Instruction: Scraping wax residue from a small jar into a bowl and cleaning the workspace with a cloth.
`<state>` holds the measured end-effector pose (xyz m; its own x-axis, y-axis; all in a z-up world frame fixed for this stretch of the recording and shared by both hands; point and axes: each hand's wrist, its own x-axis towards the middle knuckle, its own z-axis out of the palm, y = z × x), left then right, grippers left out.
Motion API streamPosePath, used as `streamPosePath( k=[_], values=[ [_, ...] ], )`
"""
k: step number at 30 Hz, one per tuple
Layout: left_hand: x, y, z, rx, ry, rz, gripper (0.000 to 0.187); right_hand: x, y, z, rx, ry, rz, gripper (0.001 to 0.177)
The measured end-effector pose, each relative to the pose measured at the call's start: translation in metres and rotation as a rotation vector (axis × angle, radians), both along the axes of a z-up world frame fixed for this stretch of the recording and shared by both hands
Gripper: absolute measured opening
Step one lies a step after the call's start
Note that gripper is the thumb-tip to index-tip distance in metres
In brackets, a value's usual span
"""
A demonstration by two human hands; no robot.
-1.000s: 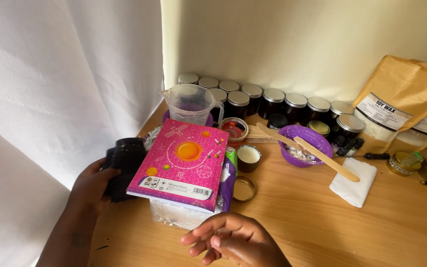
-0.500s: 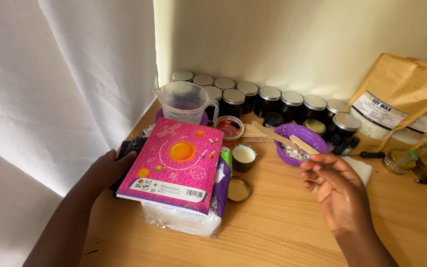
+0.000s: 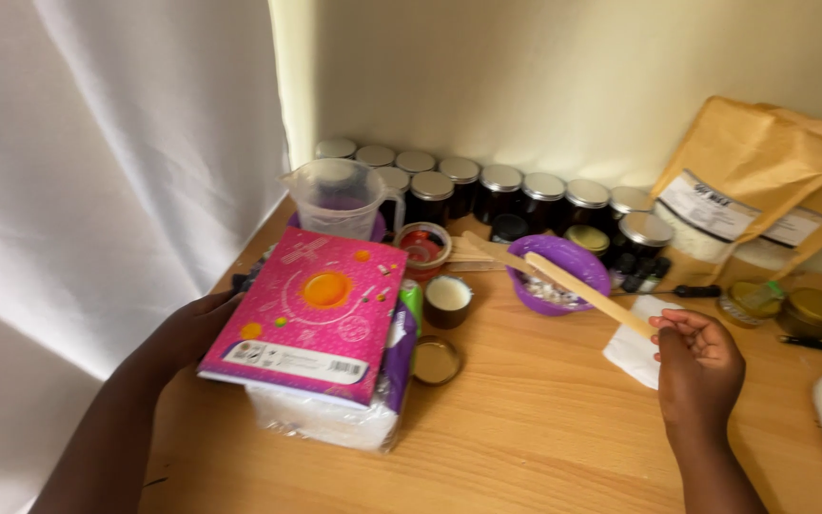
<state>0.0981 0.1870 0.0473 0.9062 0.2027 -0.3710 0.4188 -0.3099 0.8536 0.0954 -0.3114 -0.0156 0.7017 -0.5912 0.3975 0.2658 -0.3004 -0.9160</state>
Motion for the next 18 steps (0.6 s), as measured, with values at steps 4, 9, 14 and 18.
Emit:
streamPosePath(
  k=[4,9,14,18],
  values=[
    [-0.006,-0.014,0.013,0.183,-0.026,0.077,0.041,-0.008,-0.01,0.01,0.066,-0.125,0.039,0.01],
    [-0.021,-0.023,0.039,0.372,-0.091,0.137,0.065,-0.009,-0.034,0.011,0.165,-0.122,-0.065,0.012],
    [-0.06,-0.052,0.069,0.121,-0.805,0.459,0.019,0.003,-0.074,-0.016,-0.119,0.657,0.068,0.013],
    [-0.082,-0.08,0.072,0.099,-1.009,0.474,0.017,-0.005,-0.049,0.003,-0.262,0.893,0.084,0.036]
  ],
)
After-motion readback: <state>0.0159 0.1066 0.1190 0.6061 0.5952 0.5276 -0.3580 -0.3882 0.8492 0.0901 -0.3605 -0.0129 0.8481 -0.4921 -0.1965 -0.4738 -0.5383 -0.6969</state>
